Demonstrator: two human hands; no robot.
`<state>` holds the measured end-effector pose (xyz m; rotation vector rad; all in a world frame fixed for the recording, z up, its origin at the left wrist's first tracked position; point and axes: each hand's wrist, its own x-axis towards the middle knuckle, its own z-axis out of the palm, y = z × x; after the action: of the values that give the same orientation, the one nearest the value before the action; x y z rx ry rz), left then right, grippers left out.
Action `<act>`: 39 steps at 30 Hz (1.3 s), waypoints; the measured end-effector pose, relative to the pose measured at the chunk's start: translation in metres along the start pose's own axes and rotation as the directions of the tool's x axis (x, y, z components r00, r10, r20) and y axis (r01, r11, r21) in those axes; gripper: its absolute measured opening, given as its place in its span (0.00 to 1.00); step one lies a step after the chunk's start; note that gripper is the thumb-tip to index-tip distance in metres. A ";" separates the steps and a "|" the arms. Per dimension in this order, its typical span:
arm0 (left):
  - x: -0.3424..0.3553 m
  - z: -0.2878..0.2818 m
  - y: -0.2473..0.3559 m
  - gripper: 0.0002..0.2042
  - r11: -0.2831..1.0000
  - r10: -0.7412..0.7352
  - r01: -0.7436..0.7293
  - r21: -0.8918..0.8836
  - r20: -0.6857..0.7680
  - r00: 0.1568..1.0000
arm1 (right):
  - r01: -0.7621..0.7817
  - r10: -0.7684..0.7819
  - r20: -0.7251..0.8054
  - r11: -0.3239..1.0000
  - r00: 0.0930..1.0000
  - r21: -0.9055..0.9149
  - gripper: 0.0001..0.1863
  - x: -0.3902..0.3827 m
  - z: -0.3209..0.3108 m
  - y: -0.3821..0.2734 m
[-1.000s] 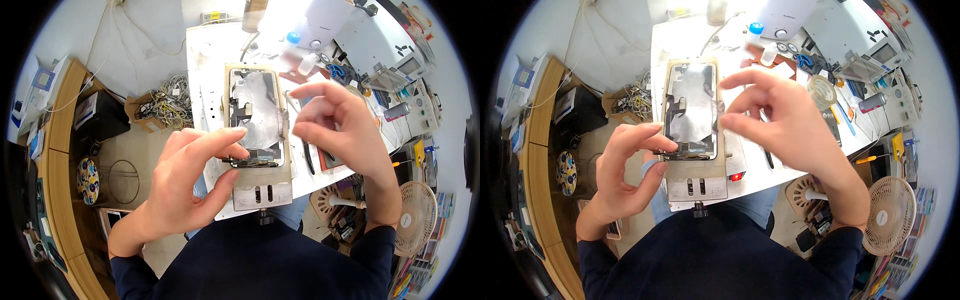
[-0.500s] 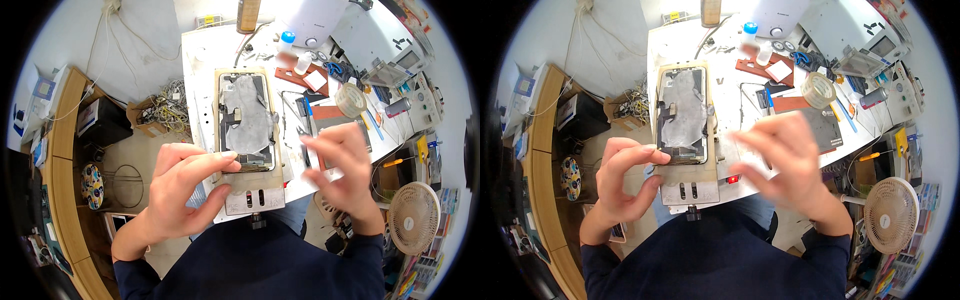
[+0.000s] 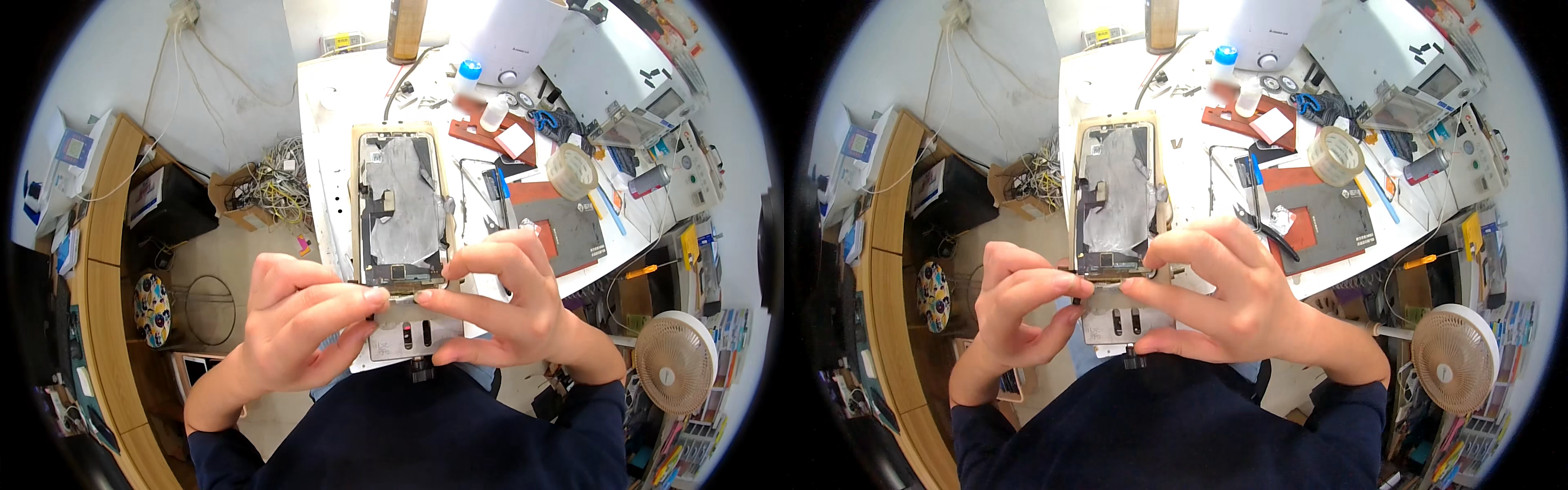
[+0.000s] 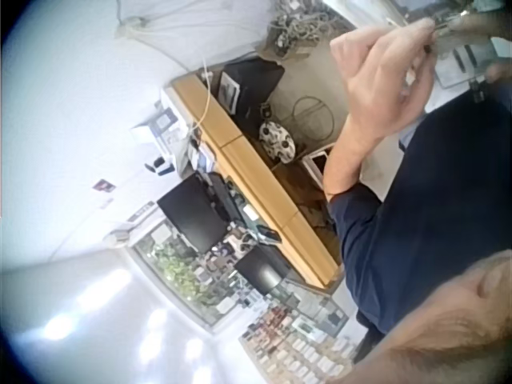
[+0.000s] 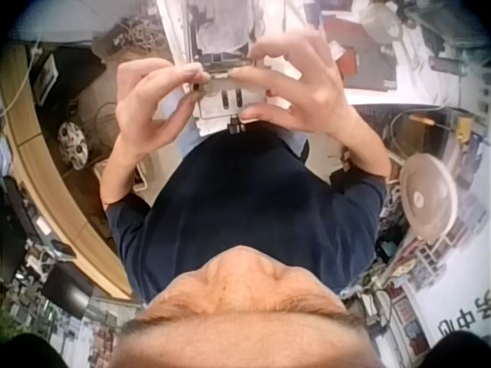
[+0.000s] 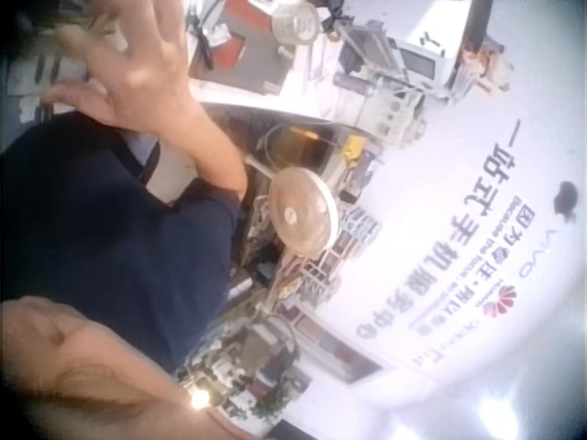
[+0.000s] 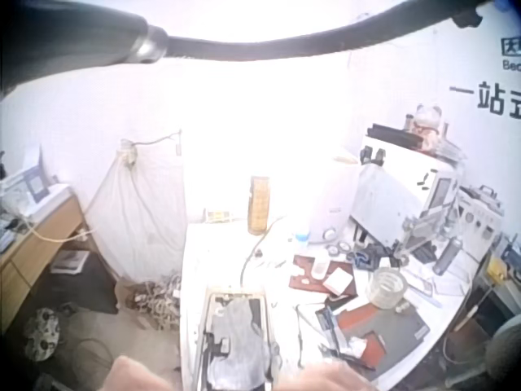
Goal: The person carefully peels a protective film off the screen of a smartphone held in a clamp. They use their fingers to lift the edges and remove the film in sections. After removing the film, they put on a pair of gloves and continue to handle the device.
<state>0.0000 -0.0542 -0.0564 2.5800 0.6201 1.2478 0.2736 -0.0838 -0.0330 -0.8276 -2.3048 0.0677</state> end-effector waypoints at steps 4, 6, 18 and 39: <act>-0.004 0.006 -0.003 0.21 0.994 0.092 -0.086 0.066 -0.089 0.992 | 0.032 -0.033 -0.027 0.999 0.999 -0.041 0.22 -0.003 0.001 0.001; -0.004 0.007 -0.003 0.20 0.992 0.110 -0.102 0.076 -0.104 0.989 | 0.035 -0.036 -0.028 0.999 0.999 -0.028 0.22 -0.004 0.001 0.002; -0.005 -0.004 -0.006 0.20 0.994 0.054 -0.055 0.091 0.011 0.998 | 0.025 -0.027 0.035 0.998 0.999 0.059 0.33 0.010 -0.005 0.011; -0.001 -0.005 -0.024 0.29 0.994 0.055 -0.052 0.099 -0.022 0.998 | 0.032 -0.032 0.012 0.999 0.999 0.009 0.40 -0.004 -0.009 0.020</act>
<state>-0.0117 -0.0334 -0.0625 2.6818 0.6371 1.2993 0.2928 -0.0719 -0.0337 -0.7881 -2.3264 0.0693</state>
